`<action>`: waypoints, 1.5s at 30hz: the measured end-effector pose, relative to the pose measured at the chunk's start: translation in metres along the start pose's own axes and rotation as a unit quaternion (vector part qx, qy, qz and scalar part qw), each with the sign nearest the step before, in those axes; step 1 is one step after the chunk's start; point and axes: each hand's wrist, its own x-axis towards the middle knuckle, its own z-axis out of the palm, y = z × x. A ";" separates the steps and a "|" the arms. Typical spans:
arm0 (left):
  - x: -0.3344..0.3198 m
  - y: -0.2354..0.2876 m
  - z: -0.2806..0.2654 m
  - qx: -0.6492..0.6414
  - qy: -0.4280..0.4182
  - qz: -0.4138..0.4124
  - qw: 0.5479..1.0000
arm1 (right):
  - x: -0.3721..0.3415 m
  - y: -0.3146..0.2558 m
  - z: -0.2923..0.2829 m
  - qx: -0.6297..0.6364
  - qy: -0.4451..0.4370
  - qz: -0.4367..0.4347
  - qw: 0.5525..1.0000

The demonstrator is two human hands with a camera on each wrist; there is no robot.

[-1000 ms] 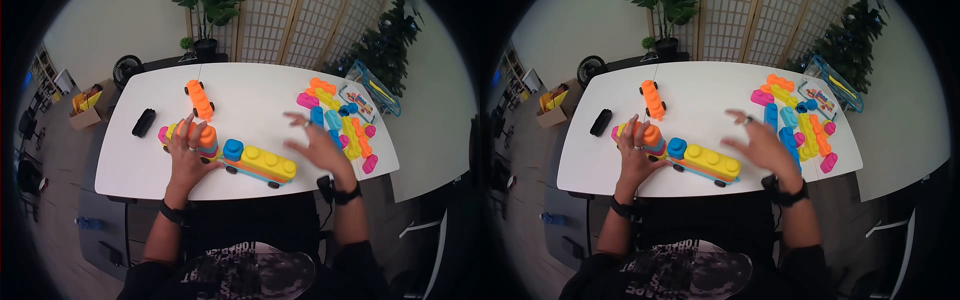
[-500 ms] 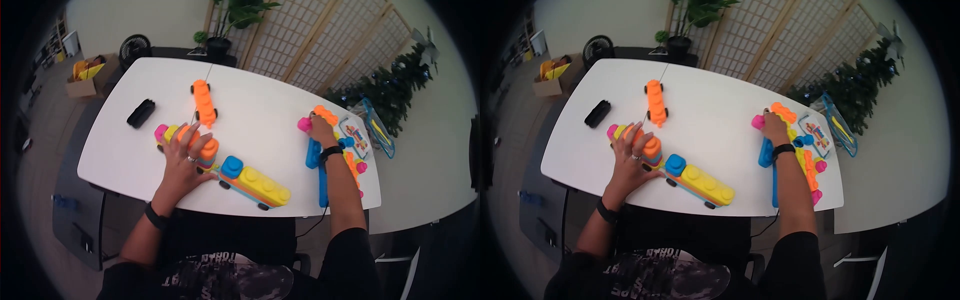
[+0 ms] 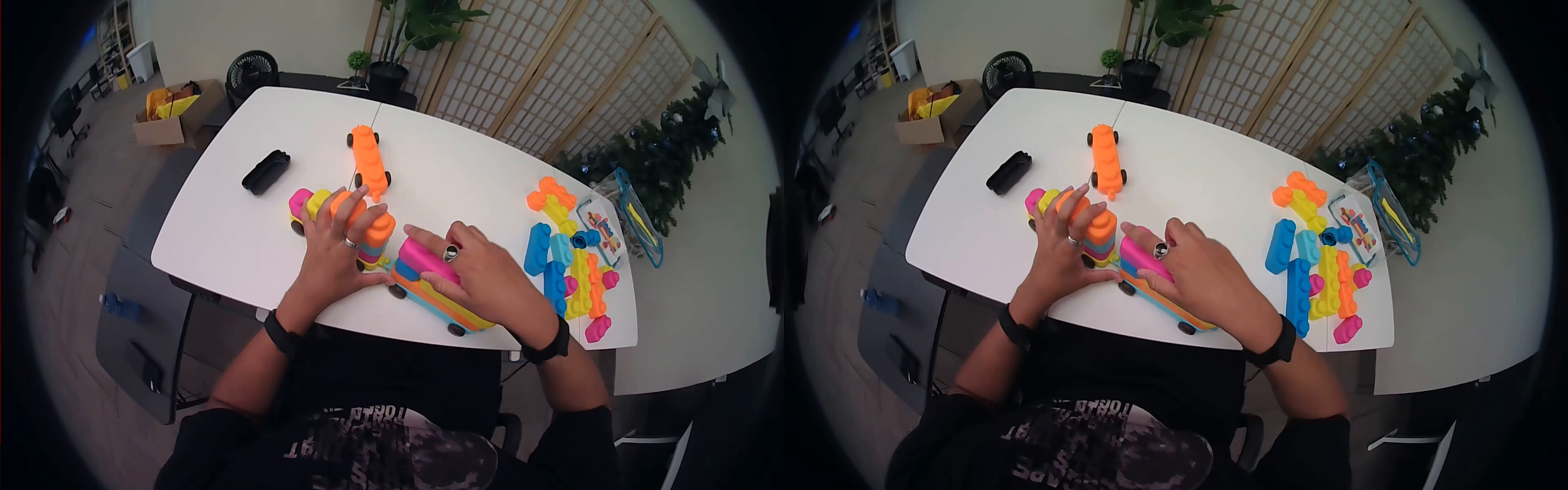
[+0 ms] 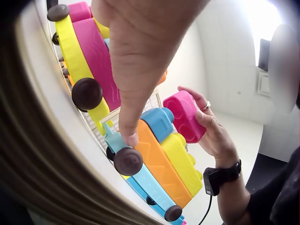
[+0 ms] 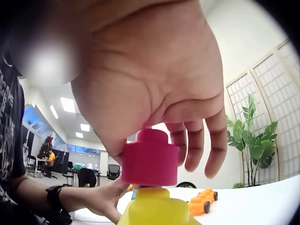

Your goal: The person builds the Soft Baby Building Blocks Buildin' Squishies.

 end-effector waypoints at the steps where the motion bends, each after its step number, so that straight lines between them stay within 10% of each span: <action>1: -0.001 0.001 0.000 0.003 -0.001 -0.002 1.000 | 0.001 0.003 0.006 0.012 -0.013 -0.001 1.000; 11: -0.001 0.003 0.004 0.036 0.004 0.030 0.999 | -0.017 0.009 0.032 0.074 0.037 -0.030 0.996; 17: -0.003 0.003 0.004 0.034 -0.002 0.016 0.999 | -0.098 0.082 0.006 0.124 0.256 0.290 0.914; 20: -0.005 0.003 0.004 0.047 -0.015 0.007 0.999 | -0.190 0.169 0.034 -0.082 0.201 0.506 0.835; 27: -0.005 0.001 0.005 0.067 -0.022 -0.003 0.997 | -0.327 0.248 0.050 -0.051 0.134 0.730 0.668; 36: -0.004 -0.002 0.005 0.066 -0.016 0.026 0.997 | -0.326 0.263 0.076 0.122 0.145 0.721 0.666; 40: -0.003 0.001 0.002 0.062 -0.019 0.024 0.998 | -0.334 0.262 0.073 0.010 0.174 0.729 0.662; 45: 0.000 0.004 0.005 0.042 0.008 0.031 0.999 | -0.201 0.096 -0.018 0.211 0.358 0.363 0.834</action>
